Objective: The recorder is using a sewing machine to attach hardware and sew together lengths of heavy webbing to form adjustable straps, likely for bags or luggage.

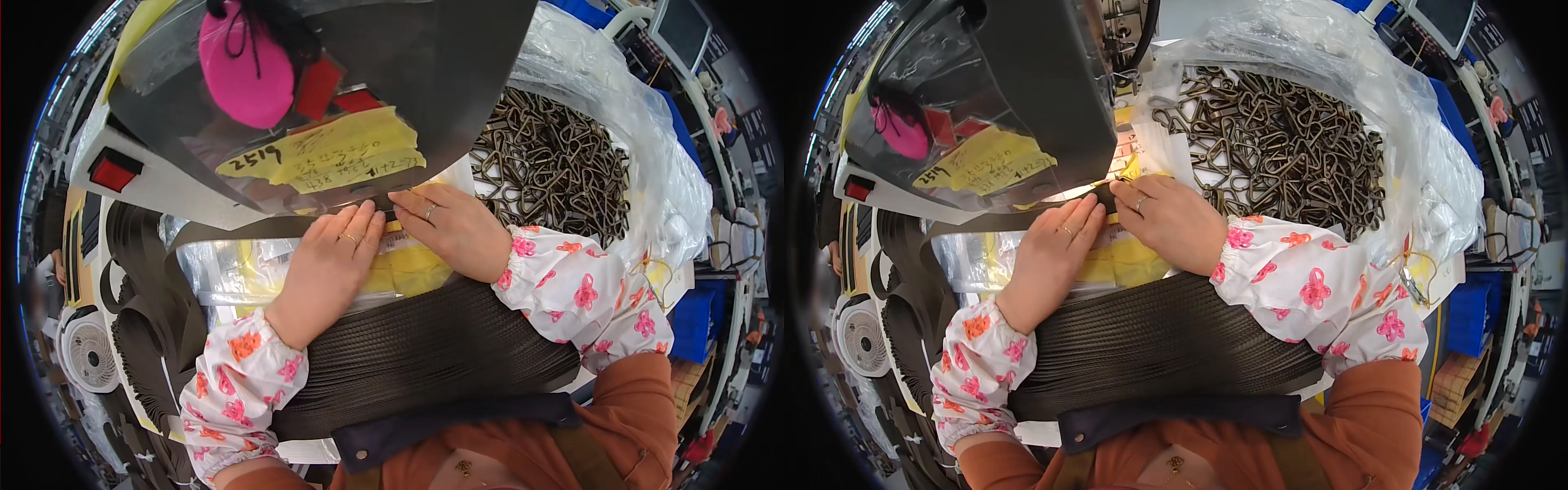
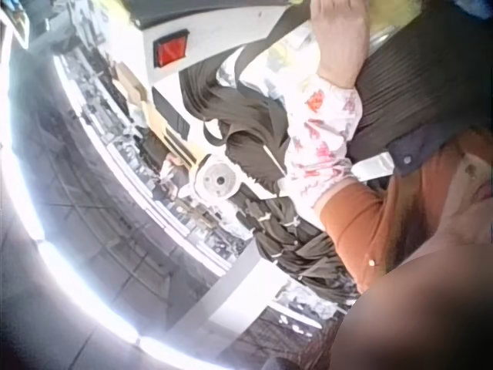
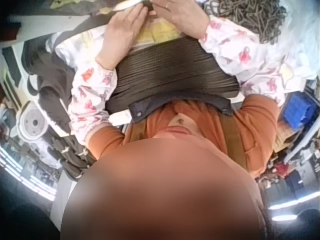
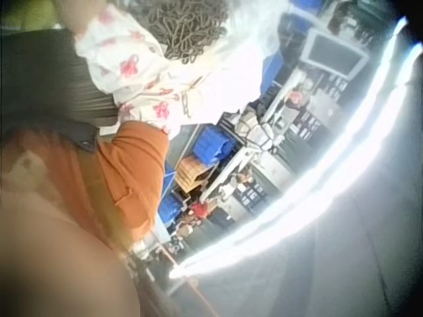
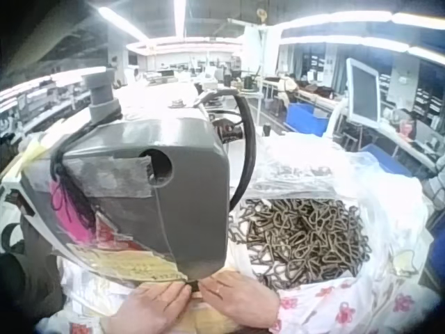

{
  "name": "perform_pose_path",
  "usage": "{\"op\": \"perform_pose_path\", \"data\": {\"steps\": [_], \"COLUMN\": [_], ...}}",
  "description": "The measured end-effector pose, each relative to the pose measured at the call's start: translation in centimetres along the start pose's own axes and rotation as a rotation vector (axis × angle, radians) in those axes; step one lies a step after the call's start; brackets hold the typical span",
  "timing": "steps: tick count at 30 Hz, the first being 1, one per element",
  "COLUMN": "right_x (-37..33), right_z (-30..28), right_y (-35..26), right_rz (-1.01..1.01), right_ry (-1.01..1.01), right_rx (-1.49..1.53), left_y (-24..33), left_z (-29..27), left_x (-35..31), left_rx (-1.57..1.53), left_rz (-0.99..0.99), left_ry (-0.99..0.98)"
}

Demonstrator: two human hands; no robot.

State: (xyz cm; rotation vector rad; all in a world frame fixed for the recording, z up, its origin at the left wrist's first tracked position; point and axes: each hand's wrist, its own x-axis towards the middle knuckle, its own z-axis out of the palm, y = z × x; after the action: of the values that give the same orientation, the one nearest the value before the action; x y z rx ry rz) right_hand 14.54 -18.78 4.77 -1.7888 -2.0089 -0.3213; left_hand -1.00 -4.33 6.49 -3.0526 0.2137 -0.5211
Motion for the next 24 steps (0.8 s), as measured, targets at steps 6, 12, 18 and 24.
{"op": "perform_pose_path", "data": {"steps": [6,12,18,24], "right_x": [0.9,0.1,0.4,0.1], "right_z": [-0.7,-0.2,-0.7,-0.3], "right_y": [0.2,-0.3,0.1,0.2], "right_rz": [-0.034,0.047,0.016,0.025], "right_ry": [-0.12,-0.049,-0.011,-0.025], "right_rx": [0.001,-0.082,-0.099,-0.077], "left_y": [-3.1,-1.9,-1.4,-2.0], "left_z": [0.9,1.5,1.0,1.9], "left_x": [0.4,0.3,0.1,0.3], "left_rx": [-0.189,-0.286,-0.303,-0.407], "left_rz": [0.084,-0.036,-0.177,-0.151], "left_ry": [0.006,0.021,0.0,0.031]}}
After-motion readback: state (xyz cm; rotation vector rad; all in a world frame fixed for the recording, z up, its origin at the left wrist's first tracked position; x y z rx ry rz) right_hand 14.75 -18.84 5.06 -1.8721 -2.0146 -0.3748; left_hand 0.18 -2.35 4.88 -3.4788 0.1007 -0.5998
